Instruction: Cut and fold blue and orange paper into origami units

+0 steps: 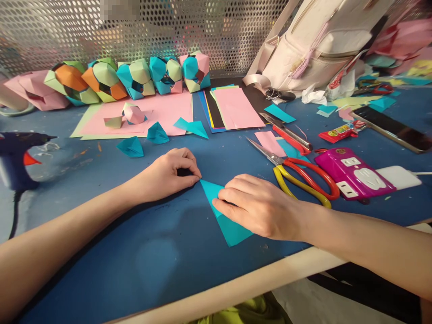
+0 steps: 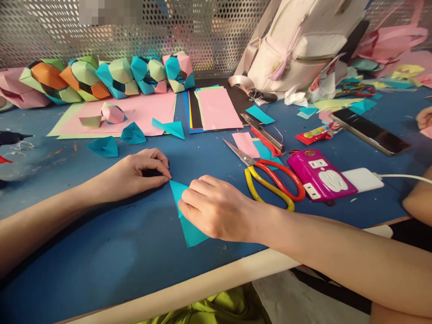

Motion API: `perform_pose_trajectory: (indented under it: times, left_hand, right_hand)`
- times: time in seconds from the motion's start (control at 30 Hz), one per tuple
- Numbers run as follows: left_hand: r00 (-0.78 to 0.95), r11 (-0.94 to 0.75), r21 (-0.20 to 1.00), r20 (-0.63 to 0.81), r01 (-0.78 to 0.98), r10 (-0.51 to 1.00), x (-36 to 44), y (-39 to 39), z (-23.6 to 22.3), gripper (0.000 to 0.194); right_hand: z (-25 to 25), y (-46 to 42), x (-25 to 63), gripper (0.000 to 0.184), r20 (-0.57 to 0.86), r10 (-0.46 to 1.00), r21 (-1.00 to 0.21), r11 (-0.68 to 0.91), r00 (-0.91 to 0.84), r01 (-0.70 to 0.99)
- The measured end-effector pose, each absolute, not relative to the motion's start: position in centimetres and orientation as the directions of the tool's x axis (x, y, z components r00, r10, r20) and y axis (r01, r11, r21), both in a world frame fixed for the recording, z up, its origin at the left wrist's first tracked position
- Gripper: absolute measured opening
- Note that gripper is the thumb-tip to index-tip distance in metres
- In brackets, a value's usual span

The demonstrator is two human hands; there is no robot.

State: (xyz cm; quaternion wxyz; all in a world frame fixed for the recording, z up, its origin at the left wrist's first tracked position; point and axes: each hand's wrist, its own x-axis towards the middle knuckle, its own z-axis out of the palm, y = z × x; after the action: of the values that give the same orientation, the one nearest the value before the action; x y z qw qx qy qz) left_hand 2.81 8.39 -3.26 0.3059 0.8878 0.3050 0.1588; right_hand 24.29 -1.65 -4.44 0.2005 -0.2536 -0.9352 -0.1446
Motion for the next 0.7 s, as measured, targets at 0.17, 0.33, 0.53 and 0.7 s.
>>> perform_pose_trajectory:
  times: [0.17,0.33,0.53,0.7]
  left_hand:
    - [0.764,-0.630,0.637,0.097,0.445,0.638,2.86,8.38,-3.17,0.018]
    - [0.761,-0.621,0.641,0.087,0.451,0.642,2.82,8.35,-3.12,0.016]
    - [0.758,-0.607,0.647,0.068,0.462,0.648,2.88,8.34,-2.92,0.015]
    - [0.757,-0.599,0.663,0.074,0.449,0.649,2.91,8.16,-2.69,0.017]
  right_hand:
    - [-4.44,-1.74,24.26,0.026,0.459,0.407,0.166,0.834,-0.790,0.526]
    - [-4.45,-1.82,24.23,0.028,0.453,0.411,0.155,0.838,-0.791,0.524]
    - [-4.36,-1.83,24.15,0.025,0.456,0.414,0.139,0.841,-0.788,0.522]
    - [-4.31,-1.84,24.21,0.027,0.445,0.411,0.164,0.836,-0.796,0.523]
